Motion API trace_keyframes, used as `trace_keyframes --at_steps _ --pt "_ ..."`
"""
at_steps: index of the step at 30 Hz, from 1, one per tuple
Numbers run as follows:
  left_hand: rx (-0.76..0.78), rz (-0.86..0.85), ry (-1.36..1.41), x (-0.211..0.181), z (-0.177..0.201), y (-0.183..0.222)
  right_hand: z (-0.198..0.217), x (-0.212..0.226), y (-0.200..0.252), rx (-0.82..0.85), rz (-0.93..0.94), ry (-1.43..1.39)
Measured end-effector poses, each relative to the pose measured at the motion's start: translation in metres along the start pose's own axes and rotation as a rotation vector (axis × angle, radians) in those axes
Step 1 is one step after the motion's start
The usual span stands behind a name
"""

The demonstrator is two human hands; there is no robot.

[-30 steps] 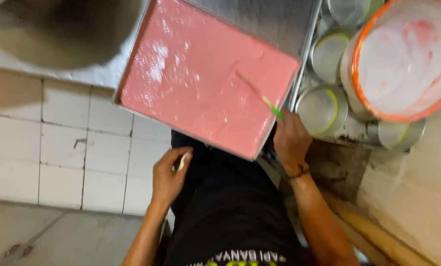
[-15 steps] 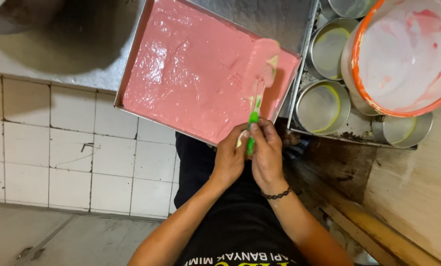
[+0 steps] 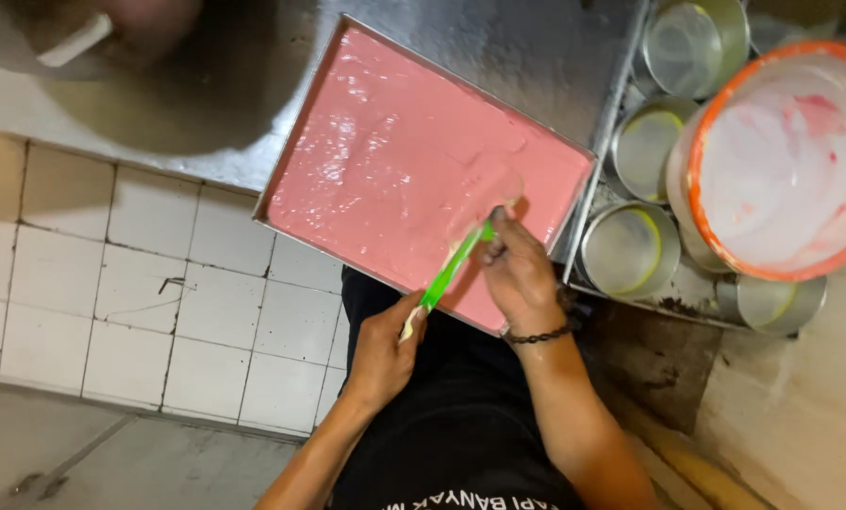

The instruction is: Mixing pink food coloring into cake batter and spreading it evenly into a rectangular baking pan.

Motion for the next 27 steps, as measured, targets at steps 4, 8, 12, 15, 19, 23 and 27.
trace_keyframes --at_steps 4,8,12,15,19,23,27 --pt "0.088 0.117 -0.069 0.006 0.017 -0.003 -0.002 0.017 0.006 -0.019 0.111 0.135" --pt "0.142 0.157 -0.163 -0.035 0.024 -0.023 -0.011 0.022 0.022 -0.033 0.158 0.198" --pt "0.199 0.103 -0.345 -0.028 0.037 -0.031 0.015 0.033 0.009 -0.043 0.161 0.255" --pt "0.286 0.067 -0.547 -0.041 0.060 -0.043 0.009 0.053 0.018 0.076 0.185 0.393" --pt "0.434 -0.117 -0.857 -0.079 0.075 -0.063 -0.006 0.069 0.024 0.420 0.339 1.100" --pt "0.520 -0.504 -1.208 -0.123 0.061 -0.082 0.000 0.028 0.013 0.796 0.496 1.522" --pt "0.538 -0.727 -1.380 -0.135 0.027 -0.108 -0.009 0.007 0.020 0.842 0.434 1.431"
Point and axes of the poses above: each hand's wrist, its own y-axis away from the middle knuckle, its own z-axis out of the back of the hand, x = y × z, the point moved 8 cm from there along -y, towards the middle knuckle, and after that the axes turned 1 degree about -y, right-handed, at the moved point
